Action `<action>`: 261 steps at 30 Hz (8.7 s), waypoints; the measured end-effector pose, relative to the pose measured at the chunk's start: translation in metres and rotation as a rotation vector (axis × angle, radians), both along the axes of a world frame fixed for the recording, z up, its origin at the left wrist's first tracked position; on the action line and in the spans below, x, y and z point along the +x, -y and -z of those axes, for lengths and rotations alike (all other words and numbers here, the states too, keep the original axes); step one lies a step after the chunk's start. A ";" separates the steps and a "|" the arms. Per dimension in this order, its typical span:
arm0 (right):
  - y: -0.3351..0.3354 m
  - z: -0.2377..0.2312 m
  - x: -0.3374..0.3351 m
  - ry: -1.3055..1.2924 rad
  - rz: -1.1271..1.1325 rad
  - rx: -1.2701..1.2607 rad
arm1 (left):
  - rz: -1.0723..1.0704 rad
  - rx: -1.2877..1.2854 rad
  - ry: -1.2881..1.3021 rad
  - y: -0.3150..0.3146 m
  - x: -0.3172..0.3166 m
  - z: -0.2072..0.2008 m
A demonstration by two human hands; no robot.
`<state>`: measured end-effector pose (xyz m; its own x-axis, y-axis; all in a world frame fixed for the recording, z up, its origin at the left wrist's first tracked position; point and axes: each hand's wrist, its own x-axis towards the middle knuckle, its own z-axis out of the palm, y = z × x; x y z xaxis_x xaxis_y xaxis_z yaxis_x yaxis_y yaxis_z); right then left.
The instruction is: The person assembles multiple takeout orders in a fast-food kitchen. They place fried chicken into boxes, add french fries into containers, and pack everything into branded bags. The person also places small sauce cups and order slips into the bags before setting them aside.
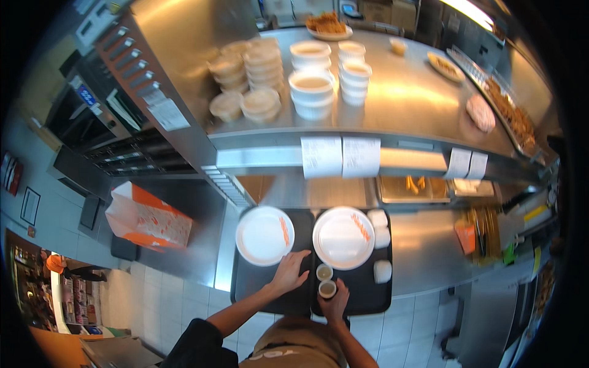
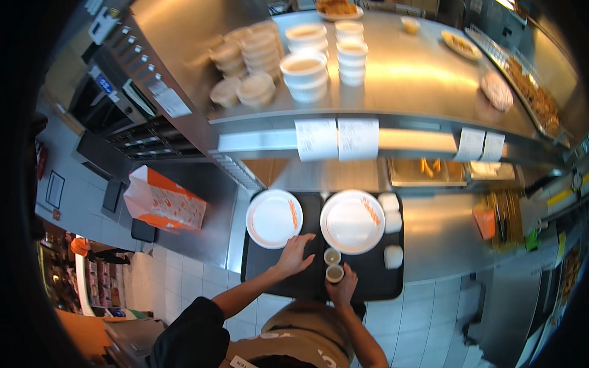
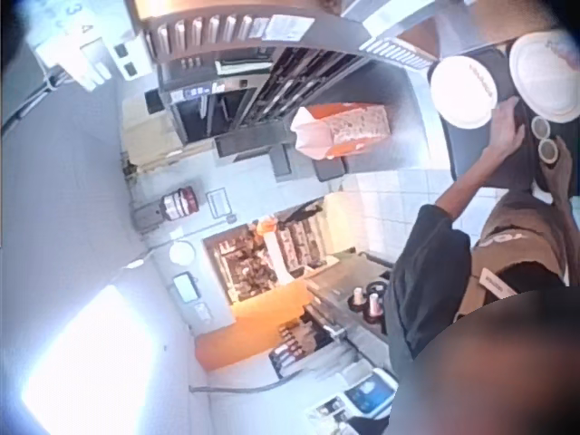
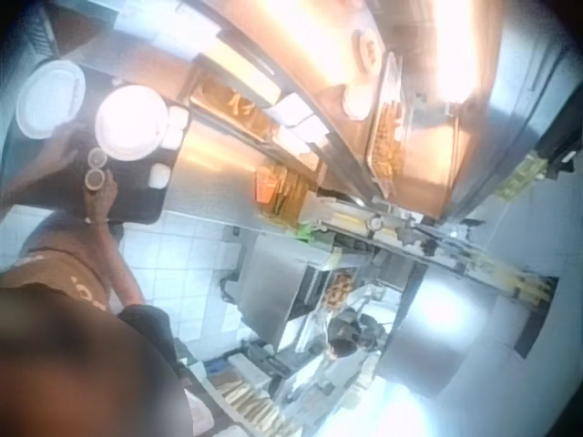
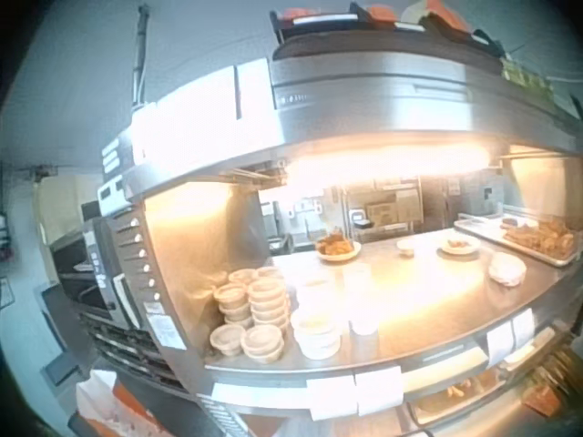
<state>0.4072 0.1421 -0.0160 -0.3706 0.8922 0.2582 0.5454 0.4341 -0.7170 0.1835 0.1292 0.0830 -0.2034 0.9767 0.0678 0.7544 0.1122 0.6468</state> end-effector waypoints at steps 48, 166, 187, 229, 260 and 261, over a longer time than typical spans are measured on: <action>-0.015 0.016 -0.191 -0.528 -0.057 -1.239 | -0.284 -0.290 -0.076 0.086 -0.101 -0.087; 0.057 0.059 -0.327 -0.032 0.007 -0.646 | -0.409 0.628 0.483 -0.015 -0.052 -0.115; 0.217 -0.055 0.138 -0.800 0.362 -0.975 | -0.913 0.424 0.131 0.186 -0.106 0.023; 0.129 -0.132 1.214 -1.311 1.969 0.644 | 1.352 0.269 -0.084 -0.382 1.540 -0.177; -0.186 -0.203 1.467 -1.338 1.446 -0.009 | 0.828 0.122 -1.082 -0.628 1.588 -0.181; -0.193 -0.205 1.463 -1.373 1.425 0.009 | 0.774 0.152 -1.083 -0.635 1.587 -0.180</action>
